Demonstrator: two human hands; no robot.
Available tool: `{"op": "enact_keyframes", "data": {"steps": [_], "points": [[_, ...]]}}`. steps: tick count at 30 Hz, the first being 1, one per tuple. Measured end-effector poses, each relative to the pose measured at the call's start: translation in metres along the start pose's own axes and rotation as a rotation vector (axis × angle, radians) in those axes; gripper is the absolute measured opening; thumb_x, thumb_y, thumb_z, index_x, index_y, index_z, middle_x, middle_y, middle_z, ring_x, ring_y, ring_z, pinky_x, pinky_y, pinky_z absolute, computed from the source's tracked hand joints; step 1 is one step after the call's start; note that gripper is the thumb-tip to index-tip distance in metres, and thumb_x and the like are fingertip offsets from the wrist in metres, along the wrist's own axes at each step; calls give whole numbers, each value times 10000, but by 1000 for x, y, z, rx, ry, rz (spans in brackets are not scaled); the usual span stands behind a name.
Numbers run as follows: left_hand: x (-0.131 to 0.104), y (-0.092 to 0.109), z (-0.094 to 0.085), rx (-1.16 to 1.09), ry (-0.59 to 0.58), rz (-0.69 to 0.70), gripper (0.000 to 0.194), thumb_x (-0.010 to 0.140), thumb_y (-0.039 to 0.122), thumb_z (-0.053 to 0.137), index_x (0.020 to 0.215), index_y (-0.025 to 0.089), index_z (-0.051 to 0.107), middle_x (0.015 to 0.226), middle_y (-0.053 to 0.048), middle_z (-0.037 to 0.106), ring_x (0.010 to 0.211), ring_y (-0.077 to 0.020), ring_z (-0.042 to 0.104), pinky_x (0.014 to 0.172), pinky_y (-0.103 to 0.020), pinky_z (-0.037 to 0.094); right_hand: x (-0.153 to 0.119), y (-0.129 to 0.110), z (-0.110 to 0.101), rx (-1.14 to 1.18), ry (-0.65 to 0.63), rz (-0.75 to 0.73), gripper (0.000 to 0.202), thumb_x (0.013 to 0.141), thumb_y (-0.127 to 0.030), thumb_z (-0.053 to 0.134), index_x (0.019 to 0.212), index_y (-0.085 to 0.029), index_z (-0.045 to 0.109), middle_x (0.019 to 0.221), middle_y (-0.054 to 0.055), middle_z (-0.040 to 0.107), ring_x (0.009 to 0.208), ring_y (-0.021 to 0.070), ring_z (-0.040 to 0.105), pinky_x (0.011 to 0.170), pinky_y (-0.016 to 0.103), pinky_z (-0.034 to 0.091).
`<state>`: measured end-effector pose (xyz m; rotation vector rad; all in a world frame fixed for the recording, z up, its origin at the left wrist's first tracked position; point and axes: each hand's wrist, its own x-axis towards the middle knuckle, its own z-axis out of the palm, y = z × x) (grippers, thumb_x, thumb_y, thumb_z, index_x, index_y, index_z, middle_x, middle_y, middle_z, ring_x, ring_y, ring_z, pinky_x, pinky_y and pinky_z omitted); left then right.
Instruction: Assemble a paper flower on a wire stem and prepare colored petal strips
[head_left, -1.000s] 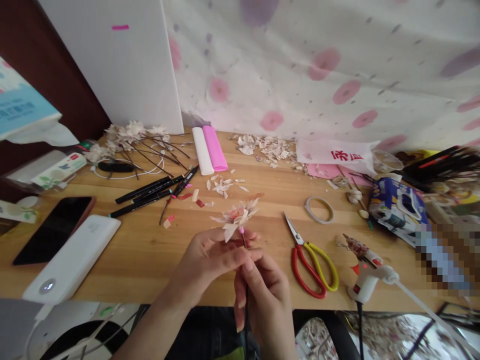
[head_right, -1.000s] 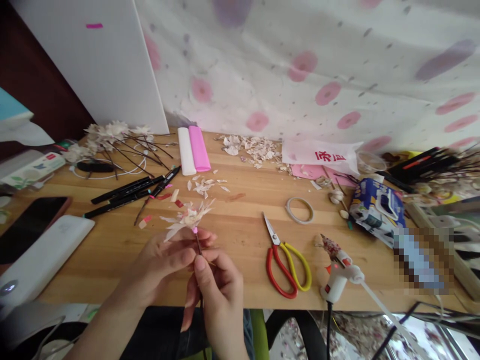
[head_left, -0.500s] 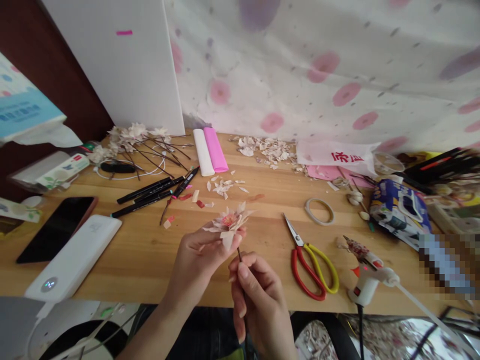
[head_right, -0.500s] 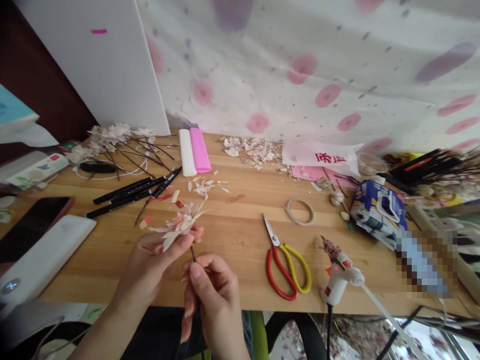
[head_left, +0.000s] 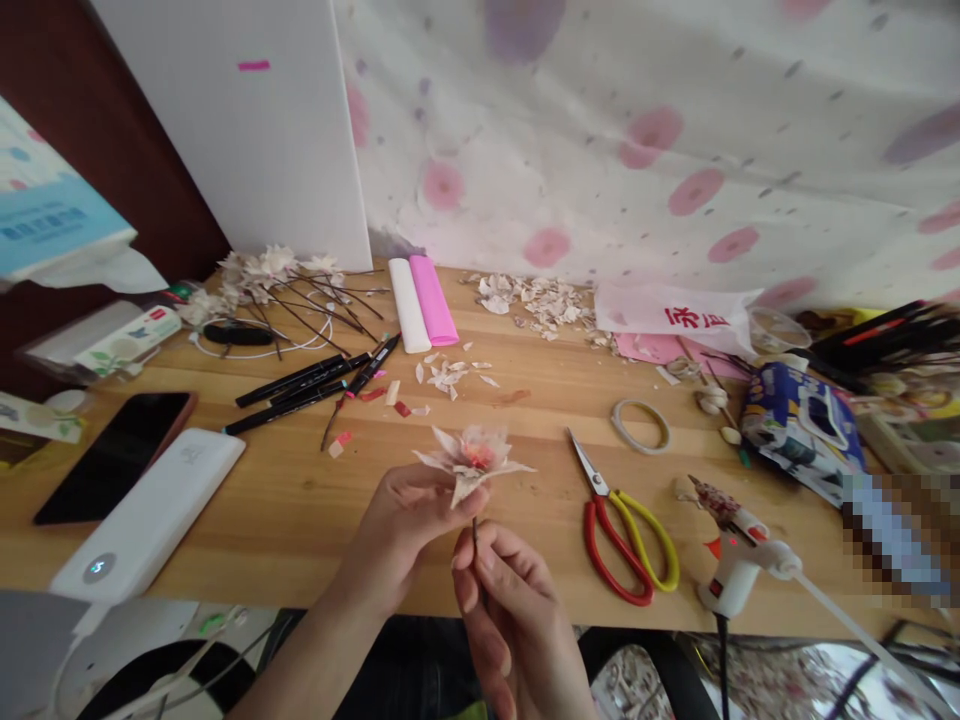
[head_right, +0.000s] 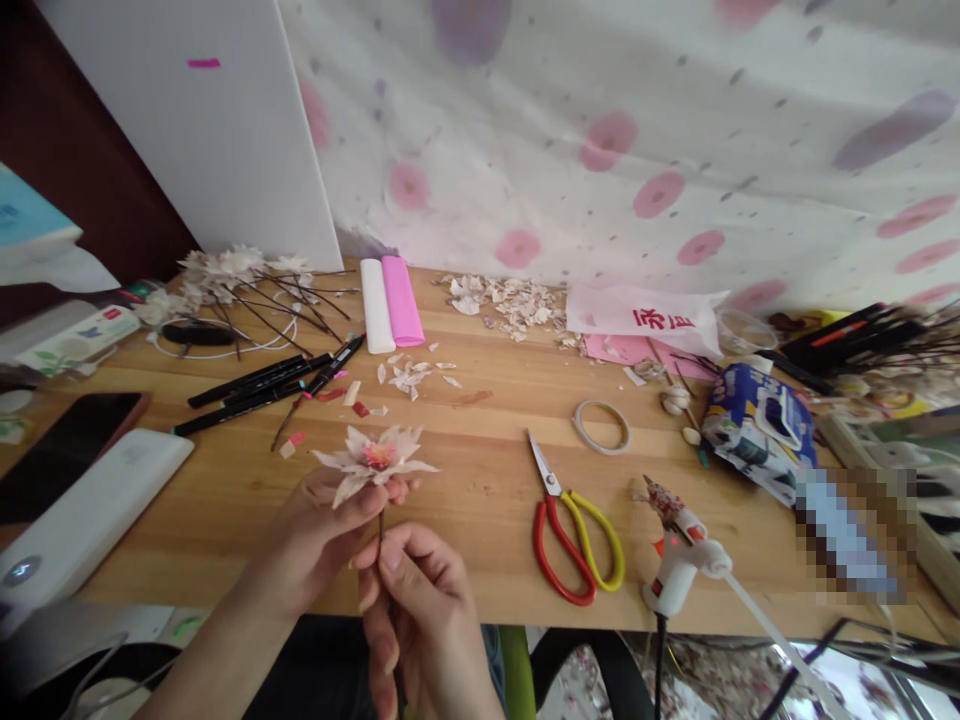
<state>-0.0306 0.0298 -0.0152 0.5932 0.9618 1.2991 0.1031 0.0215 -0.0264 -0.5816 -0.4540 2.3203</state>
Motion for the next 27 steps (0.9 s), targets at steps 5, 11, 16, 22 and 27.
{"op": "enact_keyframes", "data": {"steps": [5,11,16,22,27], "points": [[0,-1,-2,-151,25,17,199,647,363,915,649,225,772,685,30,690,716,-122,624,715,-236,497,-4,2,-3,-121,-24,36,283,900,-423,728,833,-153,675,492,-120,377,319,-29,135,271,54,171],[1,3,-1,-319,10,-51,287,500,304,986,573,199,729,624,47,629,649,-86,581,924,-285,533,-4,-3,-4,-267,-24,59,392,869,-518,733,778,-156,617,465,-129,353,320,-17,163,285,88,193],[2,2,-3,-394,-181,-174,263,577,318,964,635,186,744,657,34,623,631,-80,583,987,-347,531,-4,-3,-4,-205,-59,118,380,870,-505,737,783,-163,598,470,-129,375,304,-21,151,269,87,152],[2,-1,-3,-369,-289,-185,279,626,431,928,706,208,781,710,6,650,643,-105,599,1088,-478,443,-4,4,-8,-78,-109,127,376,869,-490,744,756,-160,602,441,-135,352,284,-17,135,248,85,164],[3,-3,-1,-438,-268,-135,239,627,390,933,635,220,766,666,24,603,655,-105,570,1082,-495,458,-3,7,-7,-22,-173,115,395,868,-489,743,709,-171,572,404,-142,315,272,-5,135,246,91,154]]}}
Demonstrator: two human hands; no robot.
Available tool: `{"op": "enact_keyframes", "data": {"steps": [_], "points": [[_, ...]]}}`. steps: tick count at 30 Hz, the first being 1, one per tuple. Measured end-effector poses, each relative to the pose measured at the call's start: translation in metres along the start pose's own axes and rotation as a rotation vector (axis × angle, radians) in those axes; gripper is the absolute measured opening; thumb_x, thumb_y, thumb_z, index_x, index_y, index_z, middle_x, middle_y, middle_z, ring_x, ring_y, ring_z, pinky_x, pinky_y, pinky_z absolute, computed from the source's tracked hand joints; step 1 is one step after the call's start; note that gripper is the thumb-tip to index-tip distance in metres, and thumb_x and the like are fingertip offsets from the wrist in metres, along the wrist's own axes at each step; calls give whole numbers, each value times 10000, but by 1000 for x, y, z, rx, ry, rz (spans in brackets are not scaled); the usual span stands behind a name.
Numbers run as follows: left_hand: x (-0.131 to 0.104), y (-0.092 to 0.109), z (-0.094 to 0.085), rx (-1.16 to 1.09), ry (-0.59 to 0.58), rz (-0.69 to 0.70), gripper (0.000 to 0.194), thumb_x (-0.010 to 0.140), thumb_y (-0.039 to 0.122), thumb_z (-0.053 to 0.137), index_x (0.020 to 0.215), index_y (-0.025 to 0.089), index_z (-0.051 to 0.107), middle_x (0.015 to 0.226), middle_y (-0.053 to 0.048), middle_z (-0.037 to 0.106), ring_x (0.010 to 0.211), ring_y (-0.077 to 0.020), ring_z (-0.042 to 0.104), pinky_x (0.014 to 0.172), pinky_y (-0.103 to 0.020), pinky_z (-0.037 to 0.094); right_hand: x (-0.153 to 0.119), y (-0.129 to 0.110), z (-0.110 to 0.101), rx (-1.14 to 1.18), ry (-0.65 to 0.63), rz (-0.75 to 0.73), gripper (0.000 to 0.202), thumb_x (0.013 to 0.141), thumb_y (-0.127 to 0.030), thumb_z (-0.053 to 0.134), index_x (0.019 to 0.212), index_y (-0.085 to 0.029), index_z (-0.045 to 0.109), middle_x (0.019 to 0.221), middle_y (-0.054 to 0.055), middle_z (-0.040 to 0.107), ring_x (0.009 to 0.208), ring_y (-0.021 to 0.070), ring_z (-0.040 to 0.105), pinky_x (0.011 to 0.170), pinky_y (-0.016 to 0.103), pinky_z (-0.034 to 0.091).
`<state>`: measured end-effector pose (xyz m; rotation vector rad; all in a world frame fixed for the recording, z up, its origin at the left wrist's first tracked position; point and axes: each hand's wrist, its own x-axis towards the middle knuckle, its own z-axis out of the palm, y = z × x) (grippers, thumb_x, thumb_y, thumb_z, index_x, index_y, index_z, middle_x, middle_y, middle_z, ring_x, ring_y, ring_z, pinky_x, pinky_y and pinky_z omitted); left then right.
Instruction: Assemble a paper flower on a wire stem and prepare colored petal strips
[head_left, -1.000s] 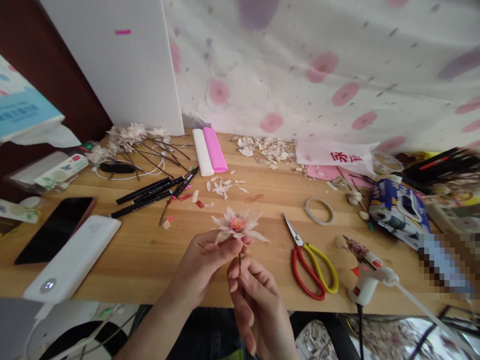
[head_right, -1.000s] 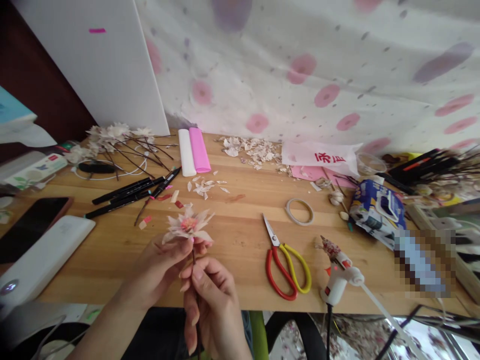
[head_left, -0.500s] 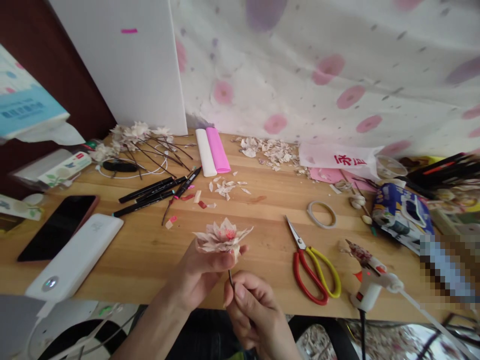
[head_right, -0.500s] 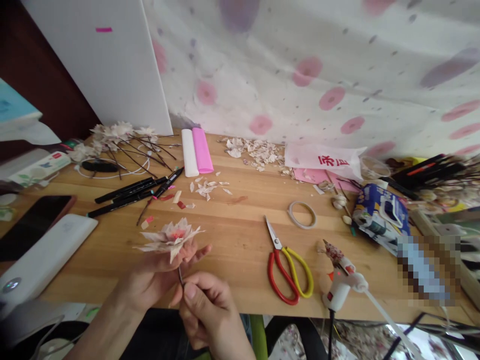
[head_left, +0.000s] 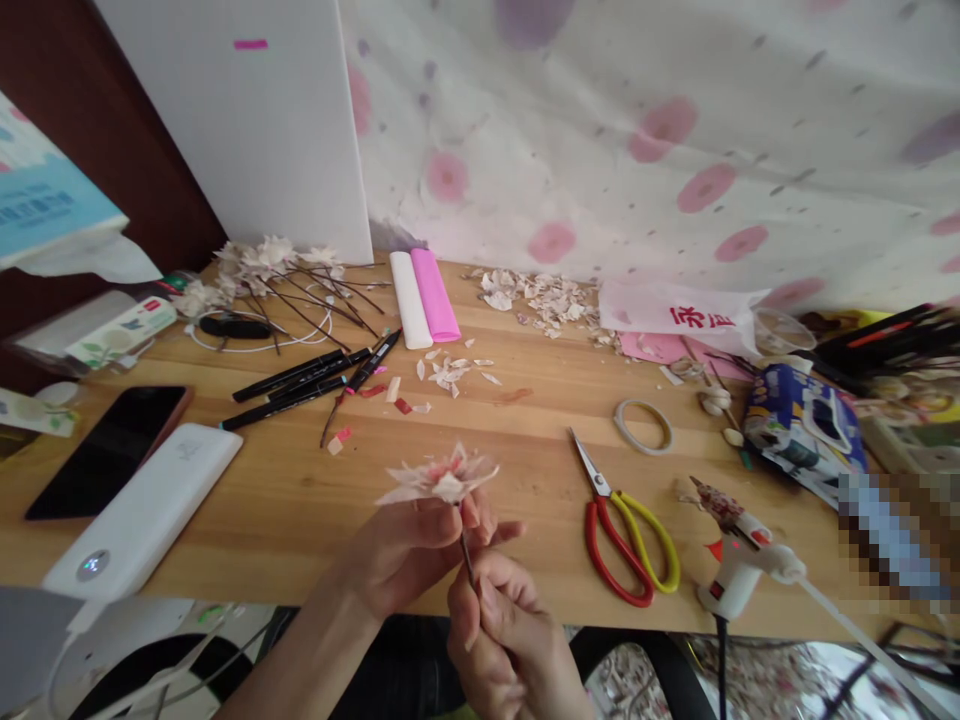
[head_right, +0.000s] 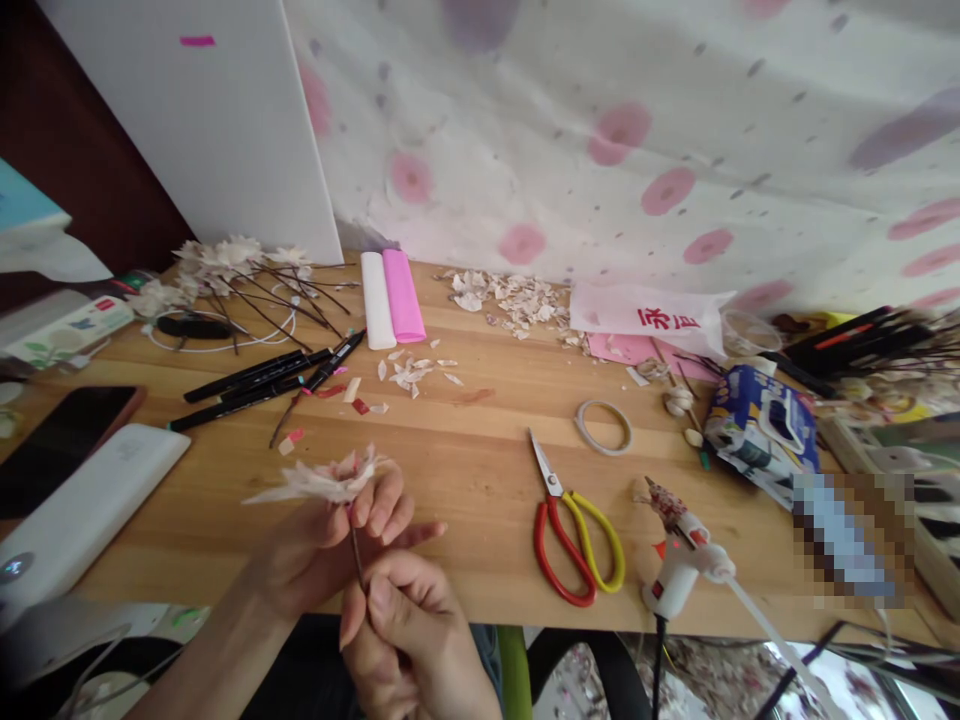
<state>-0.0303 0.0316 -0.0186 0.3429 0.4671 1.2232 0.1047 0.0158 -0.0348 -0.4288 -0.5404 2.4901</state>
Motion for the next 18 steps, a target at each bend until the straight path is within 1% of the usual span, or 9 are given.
{"op": "enact_keyframes", "data": {"steps": [2,5,8,11,14,18], "points": [[1,0,0,4,3,45,224,631,373,934,631,222,769,667,25,606,662,-99,565,1081,-459,465,1,0,1,9,3,-6,407,861,-498,748,698,-180,553,405,-140,320,274,-4,140,250,94,163],[1,1,-2,20,45,100,235,618,372,943,628,220,763,666,32,607,656,-88,553,1086,-426,460,1,0,1,-18,19,0,415,856,-513,751,707,-185,545,422,-139,315,293,-2,143,261,96,172],[1,3,-4,28,88,103,270,608,380,949,614,215,736,653,45,587,653,-84,548,1114,-444,435,-1,1,0,-62,55,14,419,858,-531,744,726,-185,550,433,-140,299,323,3,158,290,95,196],[1,2,-5,35,54,78,274,628,394,938,662,208,739,667,44,596,662,-89,575,1103,-445,448,-1,1,1,-31,73,-7,401,855,-513,754,735,-196,539,430,-142,283,331,12,164,296,94,211],[2,1,-6,22,12,43,283,671,428,906,741,196,759,694,27,626,670,-102,603,1049,-437,493,1,1,2,53,34,-30,409,844,-473,775,714,-215,486,420,-148,276,317,15,146,273,88,192],[2,-1,-4,65,15,13,278,730,443,865,755,181,773,687,10,659,650,-101,613,1020,-398,503,2,2,-3,148,-42,-15,398,867,-407,766,713,-217,451,446,-146,307,311,1,130,267,65,172]]}}
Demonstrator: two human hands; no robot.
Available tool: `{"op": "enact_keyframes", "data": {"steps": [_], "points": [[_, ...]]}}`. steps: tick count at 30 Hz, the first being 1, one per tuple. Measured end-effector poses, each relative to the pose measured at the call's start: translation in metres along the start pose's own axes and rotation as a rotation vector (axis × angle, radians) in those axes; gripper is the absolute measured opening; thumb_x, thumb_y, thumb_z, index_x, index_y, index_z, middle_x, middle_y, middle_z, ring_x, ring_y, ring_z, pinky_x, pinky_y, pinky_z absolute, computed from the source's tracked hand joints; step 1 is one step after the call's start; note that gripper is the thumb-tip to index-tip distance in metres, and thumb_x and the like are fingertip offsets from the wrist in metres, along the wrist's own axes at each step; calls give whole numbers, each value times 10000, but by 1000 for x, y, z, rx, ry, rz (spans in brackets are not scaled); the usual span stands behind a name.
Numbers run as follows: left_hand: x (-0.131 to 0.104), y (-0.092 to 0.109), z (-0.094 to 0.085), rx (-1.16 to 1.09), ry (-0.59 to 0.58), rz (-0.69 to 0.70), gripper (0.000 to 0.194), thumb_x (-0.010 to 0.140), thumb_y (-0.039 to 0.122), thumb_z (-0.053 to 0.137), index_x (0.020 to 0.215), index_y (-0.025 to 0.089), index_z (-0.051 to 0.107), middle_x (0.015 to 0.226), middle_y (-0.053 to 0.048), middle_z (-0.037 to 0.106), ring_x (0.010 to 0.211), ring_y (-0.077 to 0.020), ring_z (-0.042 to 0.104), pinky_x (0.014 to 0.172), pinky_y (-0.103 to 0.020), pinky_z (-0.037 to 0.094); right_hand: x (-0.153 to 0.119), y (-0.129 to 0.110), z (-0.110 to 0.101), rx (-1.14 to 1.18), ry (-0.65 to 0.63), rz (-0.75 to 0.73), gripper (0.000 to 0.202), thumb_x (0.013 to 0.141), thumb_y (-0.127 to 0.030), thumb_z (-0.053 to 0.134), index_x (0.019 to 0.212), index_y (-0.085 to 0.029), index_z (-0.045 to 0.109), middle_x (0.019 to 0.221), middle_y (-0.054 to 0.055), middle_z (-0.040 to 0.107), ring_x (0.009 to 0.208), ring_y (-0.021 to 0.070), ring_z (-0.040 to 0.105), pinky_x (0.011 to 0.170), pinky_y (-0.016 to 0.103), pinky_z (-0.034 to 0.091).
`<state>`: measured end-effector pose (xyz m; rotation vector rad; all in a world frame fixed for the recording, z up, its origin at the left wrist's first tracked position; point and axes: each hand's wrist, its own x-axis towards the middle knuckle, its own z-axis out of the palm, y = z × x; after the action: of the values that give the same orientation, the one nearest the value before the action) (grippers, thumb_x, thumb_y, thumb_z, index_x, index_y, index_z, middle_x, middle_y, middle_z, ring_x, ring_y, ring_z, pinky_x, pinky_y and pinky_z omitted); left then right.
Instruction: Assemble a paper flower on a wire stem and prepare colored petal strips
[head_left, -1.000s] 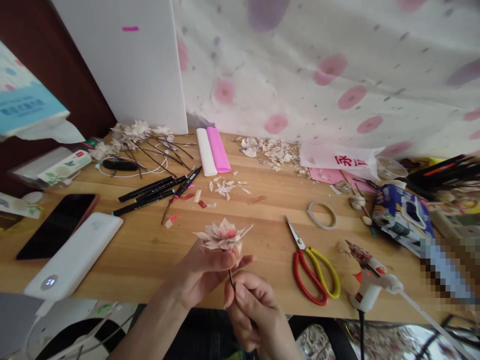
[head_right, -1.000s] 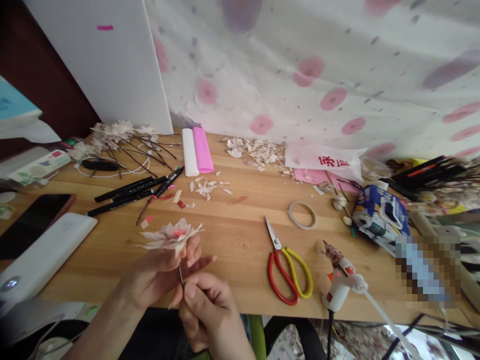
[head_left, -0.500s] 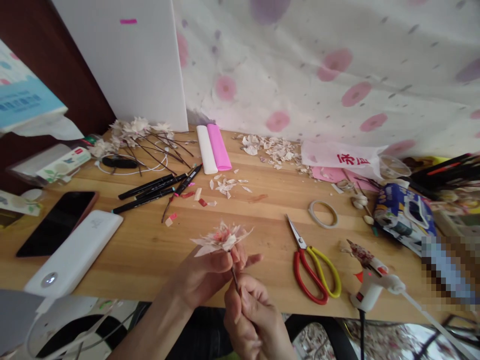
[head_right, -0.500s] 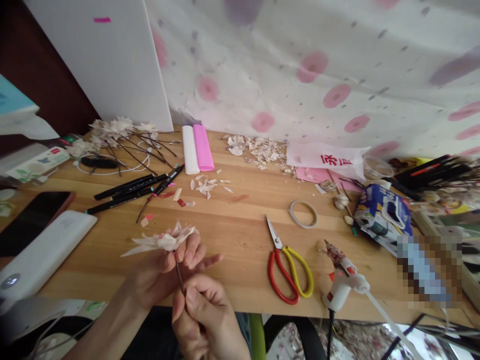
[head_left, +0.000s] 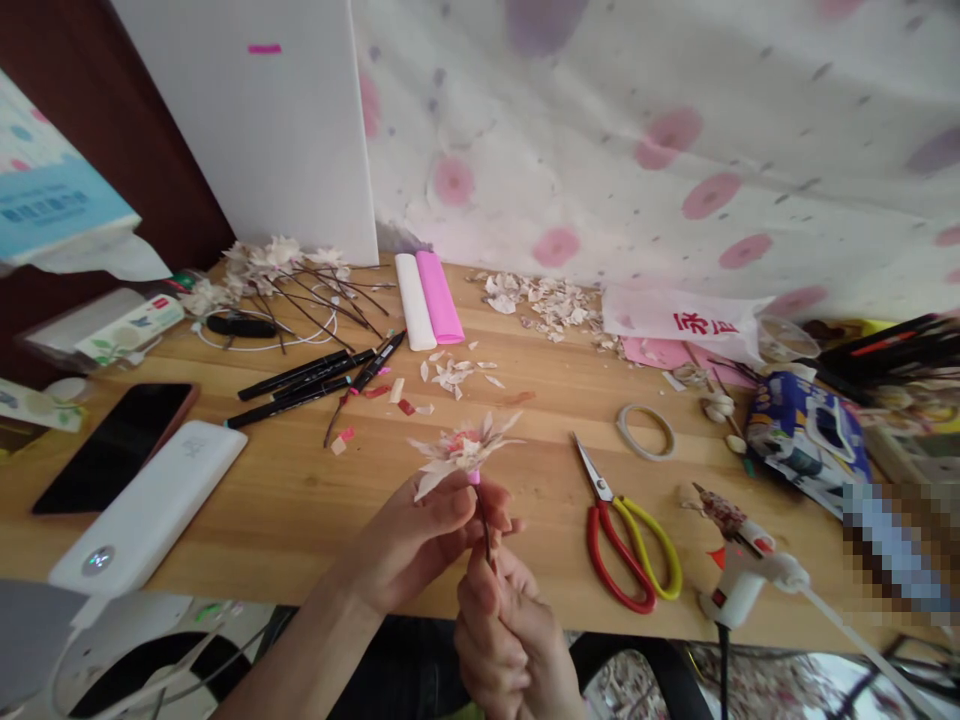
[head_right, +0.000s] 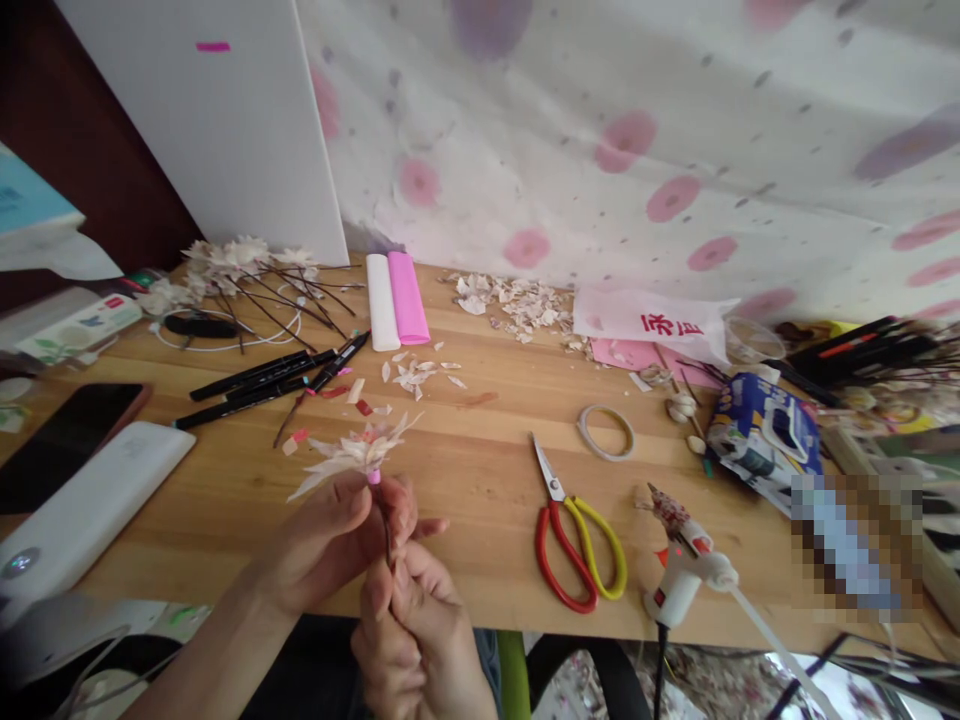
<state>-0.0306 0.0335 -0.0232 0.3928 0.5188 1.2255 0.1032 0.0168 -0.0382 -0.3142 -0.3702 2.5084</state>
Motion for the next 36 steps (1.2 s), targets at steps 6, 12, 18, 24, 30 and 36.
{"op": "enact_keyframes", "data": {"steps": [6,12,18,24,30,36], "points": [[3,3,6,-41,-6,26,218,714,401,886,739,208,790,680,28,645,658,-83,607,980,-360,514,-1,4,-13,132,-125,34,335,909,-338,718,735,-218,458,460,-148,322,299,-9,114,267,46,192],[2,9,10,16,72,15,243,623,366,940,663,178,790,657,14,669,654,-88,596,929,-307,514,2,11,-14,371,-287,100,355,937,-260,633,679,-222,392,436,-160,329,243,-41,81,253,13,198],[1,9,12,1,74,-8,218,622,321,944,632,182,776,633,37,675,636,-64,596,873,-254,513,6,25,-24,601,-511,104,345,950,-228,500,651,-213,329,410,-177,426,164,-69,142,287,44,302],[1,11,11,18,-5,7,239,665,366,918,701,165,794,678,20,682,687,-85,605,863,-254,503,-3,40,-57,435,-377,134,336,950,-424,357,676,-249,269,320,-230,326,136,-59,46,297,68,237],[0,7,11,3,42,44,205,654,335,921,647,177,790,641,14,683,671,-93,589,755,-222,501,-12,48,-67,338,-194,243,458,875,-568,473,642,-261,224,264,-230,242,131,-40,7,261,82,193],[0,2,18,-30,111,123,208,690,321,882,585,185,764,589,19,666,599,-91,546,881,-284,515,-7,51,-61,440,-288,204,429,879,-524,490,644,-254,253,270,-224,319,120,-39,40,256,81,207]]}}
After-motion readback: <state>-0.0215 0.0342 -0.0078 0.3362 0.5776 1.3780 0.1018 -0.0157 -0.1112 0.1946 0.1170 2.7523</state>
